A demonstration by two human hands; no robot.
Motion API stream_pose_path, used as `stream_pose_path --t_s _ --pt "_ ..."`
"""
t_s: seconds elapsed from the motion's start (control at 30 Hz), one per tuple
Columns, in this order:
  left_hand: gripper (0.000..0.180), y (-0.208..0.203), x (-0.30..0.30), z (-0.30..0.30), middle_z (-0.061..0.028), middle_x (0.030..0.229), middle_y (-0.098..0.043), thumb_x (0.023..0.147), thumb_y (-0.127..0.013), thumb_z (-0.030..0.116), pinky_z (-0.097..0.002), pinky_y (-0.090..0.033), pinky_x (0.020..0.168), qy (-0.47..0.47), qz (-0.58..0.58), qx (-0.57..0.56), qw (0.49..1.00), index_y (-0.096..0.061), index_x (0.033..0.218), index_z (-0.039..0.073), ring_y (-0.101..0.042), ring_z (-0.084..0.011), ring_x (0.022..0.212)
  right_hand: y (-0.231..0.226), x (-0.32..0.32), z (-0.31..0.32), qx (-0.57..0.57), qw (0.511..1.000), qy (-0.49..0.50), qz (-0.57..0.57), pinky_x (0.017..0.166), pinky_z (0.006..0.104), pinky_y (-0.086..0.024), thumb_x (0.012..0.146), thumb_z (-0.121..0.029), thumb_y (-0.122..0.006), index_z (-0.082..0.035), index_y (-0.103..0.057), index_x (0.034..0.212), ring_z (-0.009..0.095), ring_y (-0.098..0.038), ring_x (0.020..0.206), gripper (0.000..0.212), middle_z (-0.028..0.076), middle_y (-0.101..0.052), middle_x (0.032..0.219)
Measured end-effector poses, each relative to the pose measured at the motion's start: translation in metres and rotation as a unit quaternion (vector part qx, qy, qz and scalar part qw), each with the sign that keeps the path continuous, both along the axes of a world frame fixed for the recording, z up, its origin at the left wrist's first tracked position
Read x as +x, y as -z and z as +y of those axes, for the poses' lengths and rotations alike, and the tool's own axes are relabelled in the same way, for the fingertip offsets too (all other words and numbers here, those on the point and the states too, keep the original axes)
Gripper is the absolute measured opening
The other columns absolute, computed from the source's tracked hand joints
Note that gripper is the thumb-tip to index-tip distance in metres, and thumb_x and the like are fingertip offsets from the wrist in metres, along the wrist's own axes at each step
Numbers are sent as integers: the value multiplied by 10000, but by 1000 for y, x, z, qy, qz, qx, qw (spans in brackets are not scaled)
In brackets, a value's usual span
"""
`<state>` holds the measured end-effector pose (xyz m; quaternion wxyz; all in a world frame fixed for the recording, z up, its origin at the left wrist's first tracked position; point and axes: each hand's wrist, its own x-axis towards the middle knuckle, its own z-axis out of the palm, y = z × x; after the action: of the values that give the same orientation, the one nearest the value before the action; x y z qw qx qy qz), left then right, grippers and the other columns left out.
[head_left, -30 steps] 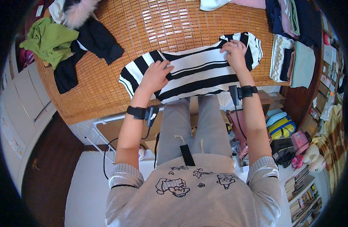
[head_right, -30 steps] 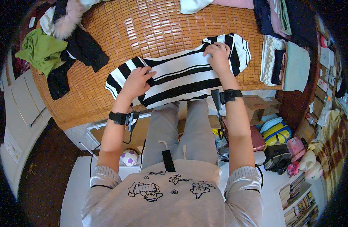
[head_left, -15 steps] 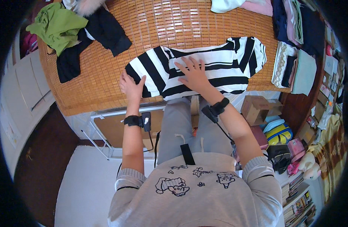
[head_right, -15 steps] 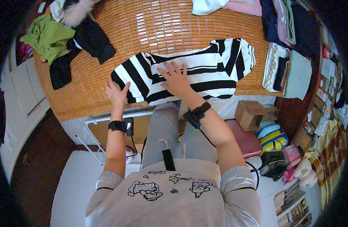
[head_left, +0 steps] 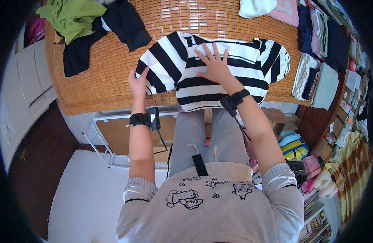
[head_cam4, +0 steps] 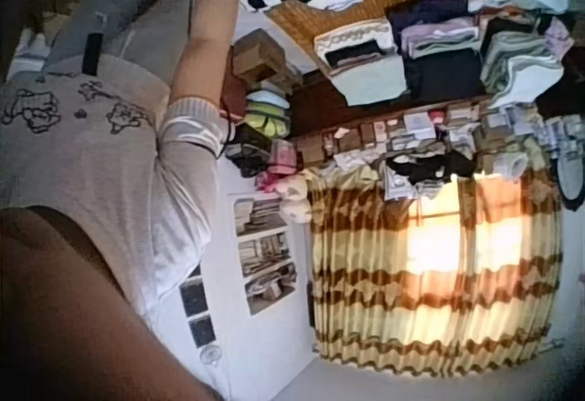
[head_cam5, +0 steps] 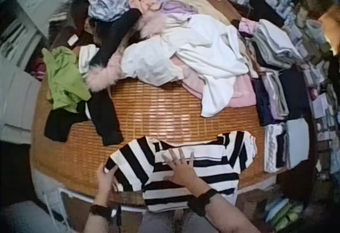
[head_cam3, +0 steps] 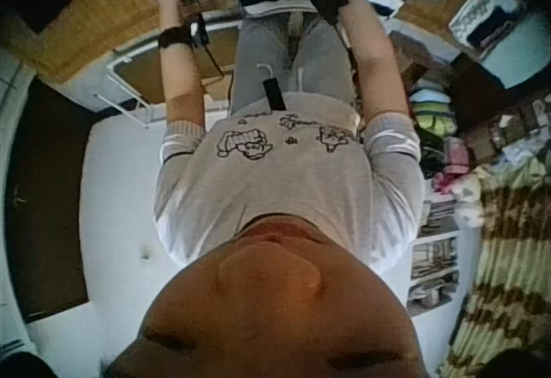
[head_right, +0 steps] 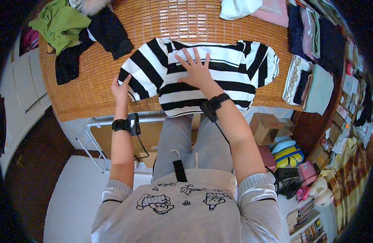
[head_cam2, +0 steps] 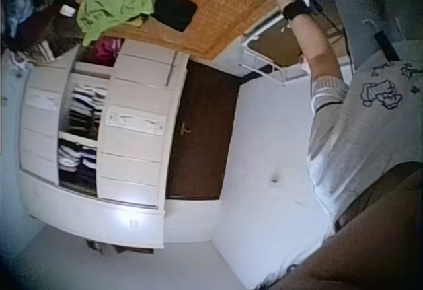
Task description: The person picks up various items of clothing from a bed and folds them by hand one by one, including pink pants, a green garment, a striped shirt, and a white t-shirt, before placing each folded item onto a growing stack.
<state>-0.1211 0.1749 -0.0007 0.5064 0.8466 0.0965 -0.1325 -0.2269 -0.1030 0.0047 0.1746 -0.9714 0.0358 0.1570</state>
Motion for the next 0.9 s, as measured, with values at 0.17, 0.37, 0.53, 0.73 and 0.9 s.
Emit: stream_pose_path --t_s 0.17,0.37,0.53,0.73,0.9 --pt "175 -33 19 -25 11 706 -565 698 -708 70 -205 -406 577 5 -17 -107 994 -556 769 19 -494 -59 642 3 31 -10 -13 1000 9 2 949 690 -78 627 -548 -670 -359 -173 1366 335 -73 1328 911 20 -115 1452" --pt "238 -81 -2 -56 -75 933 -610 660 -656 15 -317 -469 690 339 -219 -5 915 -557 875 43 -577 -225 793 -5 38 -11 8 994 59 -92 992 489 -263 783 -327 -619 -190 -422 1272 285 -333 1233 544 101 -407 1298" --pt "337 -88 -57 -88 -24 1167 -519 695 -553 72 -303 -490 651 551 -203 136 798 -536 1029 119 -567 -211 853 -37 43 -7 542 757 363 46 862 290 -389 852 -334 -545 -24 -450 1222 190 -512 975 493 112 -566 1057" --pt "531 -63 -105 -129 -160 1244 -432 722 -603 117 -331 -510 690 491 -140 123 851 -433 1226 122 -523 -270 1005 -36 25 -14 390 861 306 110 863 278 -389 805 -338 -616 19 -370 1270 169 -496 977 635 119 -532 1097" --pt "563 -48 -97 -114 -185 1265 -396 712 -636 141 -426 -373 904 442 -75 66 892 -413 1221 51 -460 -349 1070 12 19 -21 376 882 284 -5 660 311 -447 797 -182 -606 -31 -529 1069 215 -567 709 321 131 -600 802"
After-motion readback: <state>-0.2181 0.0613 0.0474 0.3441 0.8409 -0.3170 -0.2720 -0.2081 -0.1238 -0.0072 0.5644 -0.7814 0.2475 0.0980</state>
